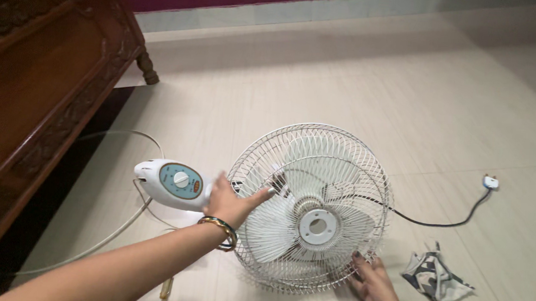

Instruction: The person assembles a white pedestal fan on the floor. They wipe the motor housing with a cloth, then attach the front wire cage and secure it by hand.

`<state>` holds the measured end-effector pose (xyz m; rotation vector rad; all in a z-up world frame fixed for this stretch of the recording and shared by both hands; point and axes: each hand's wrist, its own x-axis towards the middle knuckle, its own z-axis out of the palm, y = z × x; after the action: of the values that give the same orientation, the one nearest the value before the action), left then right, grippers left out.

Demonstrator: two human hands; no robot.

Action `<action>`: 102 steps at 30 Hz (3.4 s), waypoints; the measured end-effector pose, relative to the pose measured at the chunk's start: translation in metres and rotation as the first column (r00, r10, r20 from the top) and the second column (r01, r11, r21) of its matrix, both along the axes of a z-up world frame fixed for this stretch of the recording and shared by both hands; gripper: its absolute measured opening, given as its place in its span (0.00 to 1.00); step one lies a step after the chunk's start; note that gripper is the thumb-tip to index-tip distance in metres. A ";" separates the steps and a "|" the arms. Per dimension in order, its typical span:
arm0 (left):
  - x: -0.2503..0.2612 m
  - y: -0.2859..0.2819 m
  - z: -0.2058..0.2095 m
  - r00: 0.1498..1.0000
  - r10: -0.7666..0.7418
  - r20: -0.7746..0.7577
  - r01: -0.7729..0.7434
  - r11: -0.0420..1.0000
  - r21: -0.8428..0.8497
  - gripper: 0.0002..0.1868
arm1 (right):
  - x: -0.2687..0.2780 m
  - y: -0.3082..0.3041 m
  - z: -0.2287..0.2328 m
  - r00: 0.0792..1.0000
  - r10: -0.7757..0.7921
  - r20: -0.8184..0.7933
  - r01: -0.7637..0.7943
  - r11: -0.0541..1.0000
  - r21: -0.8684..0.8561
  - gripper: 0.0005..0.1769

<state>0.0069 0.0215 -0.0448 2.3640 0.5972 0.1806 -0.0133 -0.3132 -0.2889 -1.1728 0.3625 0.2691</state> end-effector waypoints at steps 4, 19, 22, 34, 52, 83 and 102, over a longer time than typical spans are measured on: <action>0.002 0.008 -0.009 0.991 -0.105 0.082 0.119 0.975 -0.188 0.61 | -0.002 0.003 0.000 0.999 -0.036 -0.011 0.035 0.998 -0.058 0.42; 0.013 0.024 -0.021 0.952 -0.284 0.118 0.293 0.954 -0.065 0.65 | 0.008 0.004 -0.002 0.980 -0.150 0.134 0.156 0.987 -0.043 0.38; 0.017 0.025 -0.032 0.924 -0.328 0.197 0.336 0.942 -0.008 0.65 | 0.010 0.006 -0.005 0.971 -0.156 0.182 0.156 0.988 0.014 0.38; 0.019 0.020 -0.029 0.944 -0.289 0.156 0.299 0.953 -0.042 0.64 | 0.011 0.012 0.003 0.981 -0.140 0.134 0.147 0.988 -0.045 0.43; 0.017 0.017 -0.018 0.964 -0.247 0.103 0.257 0.962 -0.098 0.64 | 0.015 0.004 -0.012 0.999 0.003 0.032 -0.009 0.986 0.168 0.40; -0.102 0.253 -0.034 0.874 -0.076 -0.480 0.320 0.834 0.450 0.58 | 0.053 -0.014 -0.062 0.988 -0.132 -0.084 0.152 0.943 0.295 0.32; -0.128 0.454 -0.196 0.784 0.158 -0.601 0.114 0.914 0.389 0.42 | 0.066 0.007 -0.014 0.978 -0.101 -0.181 0.142 0.963 0.231 0.40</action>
<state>-0.1209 0.4758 -0.2407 2.8262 0.9747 -0.5574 0.0525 -0.3064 -0.3030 -0.8851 0.5324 0.2965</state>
